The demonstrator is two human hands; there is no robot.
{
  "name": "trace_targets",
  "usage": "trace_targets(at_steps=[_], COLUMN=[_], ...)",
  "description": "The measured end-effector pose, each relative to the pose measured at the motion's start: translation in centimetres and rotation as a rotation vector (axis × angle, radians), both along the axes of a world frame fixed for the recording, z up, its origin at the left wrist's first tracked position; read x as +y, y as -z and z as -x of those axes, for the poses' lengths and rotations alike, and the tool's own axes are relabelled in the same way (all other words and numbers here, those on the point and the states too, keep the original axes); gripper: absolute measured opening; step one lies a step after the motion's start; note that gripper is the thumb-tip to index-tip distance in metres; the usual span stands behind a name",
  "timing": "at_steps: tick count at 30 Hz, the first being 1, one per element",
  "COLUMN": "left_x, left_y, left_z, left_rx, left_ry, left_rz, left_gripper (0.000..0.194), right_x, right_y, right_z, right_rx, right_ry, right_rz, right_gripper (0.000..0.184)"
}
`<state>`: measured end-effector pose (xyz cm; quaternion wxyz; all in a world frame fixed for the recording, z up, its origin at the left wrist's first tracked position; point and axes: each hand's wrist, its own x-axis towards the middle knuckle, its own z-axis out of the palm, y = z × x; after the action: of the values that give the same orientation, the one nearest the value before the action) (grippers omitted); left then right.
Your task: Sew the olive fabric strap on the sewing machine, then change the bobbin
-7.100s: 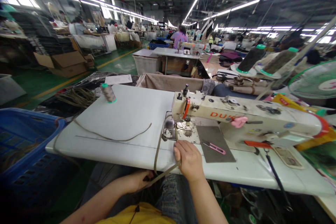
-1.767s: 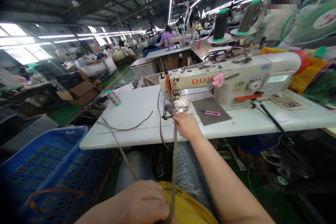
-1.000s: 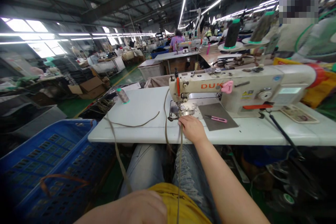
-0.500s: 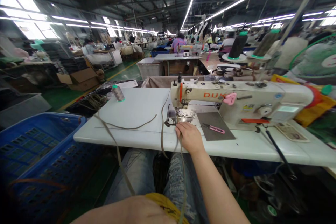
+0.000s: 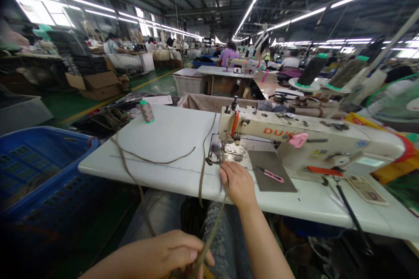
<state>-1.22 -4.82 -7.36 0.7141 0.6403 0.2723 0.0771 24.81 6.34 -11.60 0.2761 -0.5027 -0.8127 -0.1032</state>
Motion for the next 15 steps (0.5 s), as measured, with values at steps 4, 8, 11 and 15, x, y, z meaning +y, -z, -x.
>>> trace_targets(at_steps=[4, 8, 11, 15], left_x=[0.6, 1.9, 3.7, 5.7], left_y=[7.6, 12.1, 13.2, 14.8], left_z=[-0.8, -1.3, -1.7, -2.0], left_rx=[0.159, 0.413, 0.375, 0.32], left_ry=[-0.365, -0.545, -0.548, -0.422], left_rz=[0.407, 0.183, 0.127, 0.023], left_gripper=[0.032, 0.096, 0.11, 0.036], right_x=[0.0, -0.1, -0.1, -0.2], right_y=[0.0, 0.2, 0.2, 0.2], right_z=[-0.1, -0.2, -0.3, -0.3], right_rx=[-0.003, -0.001, 0.009, 0.016], right_ry=[0.007, 0.014, 0.01, 0.006], right_rz=[0.002, 0.002, -0.002, -0.006], right_gripper=[0.039, 0.038, 0.037, 0.036])
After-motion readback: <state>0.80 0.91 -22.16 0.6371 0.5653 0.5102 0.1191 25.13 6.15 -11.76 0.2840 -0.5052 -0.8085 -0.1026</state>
